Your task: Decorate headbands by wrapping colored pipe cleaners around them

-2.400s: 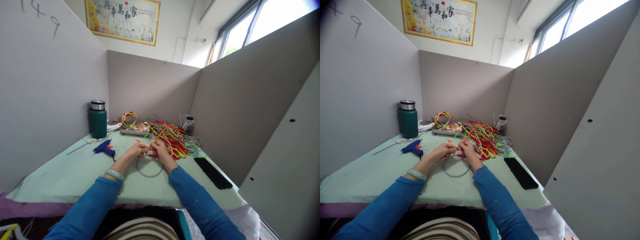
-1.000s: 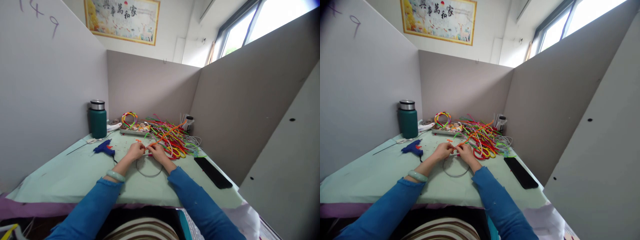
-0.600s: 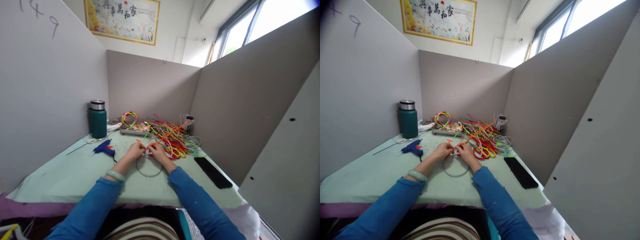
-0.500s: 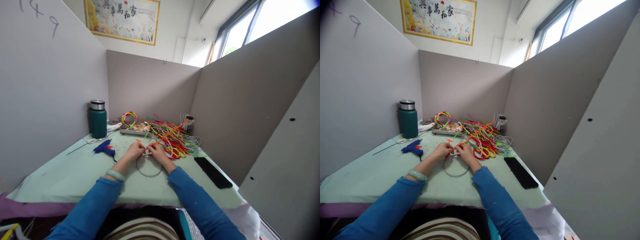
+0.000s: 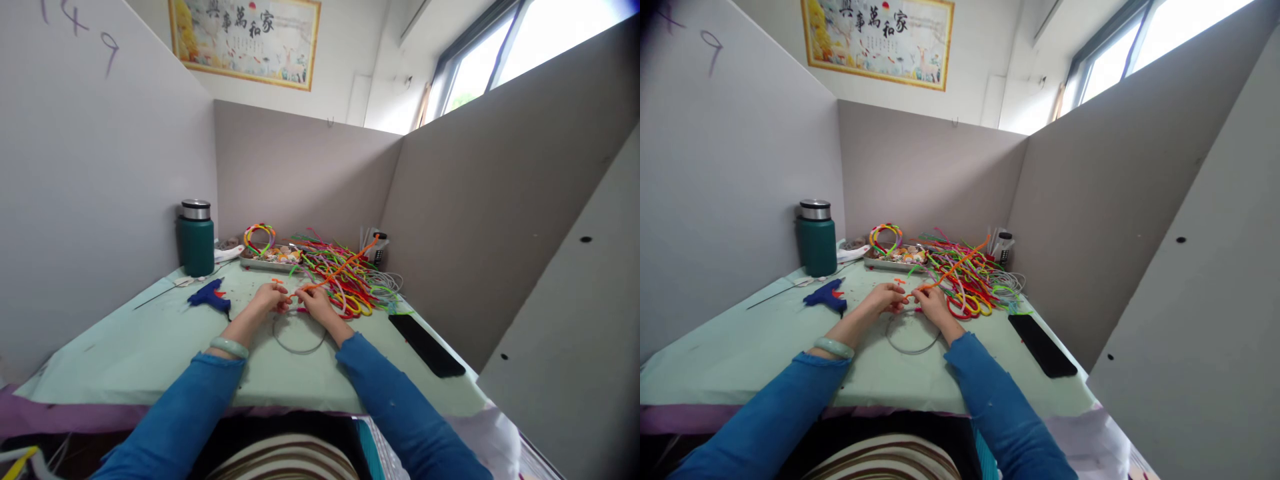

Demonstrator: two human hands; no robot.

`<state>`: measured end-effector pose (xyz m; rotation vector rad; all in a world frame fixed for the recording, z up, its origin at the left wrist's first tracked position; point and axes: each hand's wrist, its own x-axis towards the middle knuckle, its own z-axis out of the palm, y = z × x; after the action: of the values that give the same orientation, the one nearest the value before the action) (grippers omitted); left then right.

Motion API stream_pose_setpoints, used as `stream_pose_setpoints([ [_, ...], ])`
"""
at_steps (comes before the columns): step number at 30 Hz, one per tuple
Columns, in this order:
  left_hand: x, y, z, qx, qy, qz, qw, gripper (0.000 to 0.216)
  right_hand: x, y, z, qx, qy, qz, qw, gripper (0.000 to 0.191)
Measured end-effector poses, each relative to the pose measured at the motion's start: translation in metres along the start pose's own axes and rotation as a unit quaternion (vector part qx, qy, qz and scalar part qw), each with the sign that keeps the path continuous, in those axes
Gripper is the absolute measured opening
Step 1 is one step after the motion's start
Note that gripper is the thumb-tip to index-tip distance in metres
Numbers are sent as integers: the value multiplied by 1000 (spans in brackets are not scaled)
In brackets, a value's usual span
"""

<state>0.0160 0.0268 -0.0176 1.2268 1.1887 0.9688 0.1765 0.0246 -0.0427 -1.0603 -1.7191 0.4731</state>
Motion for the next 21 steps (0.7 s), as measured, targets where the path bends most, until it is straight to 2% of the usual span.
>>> stream_pose_setpoints([
  [3,-4,4,-1,-47,-11,20,999,26,2,3,0,49,10,34,998,24],
  [6,-8,7,-2,-106,-59,72,990,27,2,4,1,143,0,94,985,28],
  [9,-9,7,-3,-108,-75,87,987,26,1,6,1,203,-15,103,974,30],
  [12,-6,5,-3,-26,-44,83,995,24,1,9,1,187,-6,107,977,30],
  [15,1,-1,-2,100,-22,127,987,23,2,11,0,171,10,117,978,30],
  [21,2,-6,0,341,29,254,905,20,2,9,1,150,-4,126,981,31],
])
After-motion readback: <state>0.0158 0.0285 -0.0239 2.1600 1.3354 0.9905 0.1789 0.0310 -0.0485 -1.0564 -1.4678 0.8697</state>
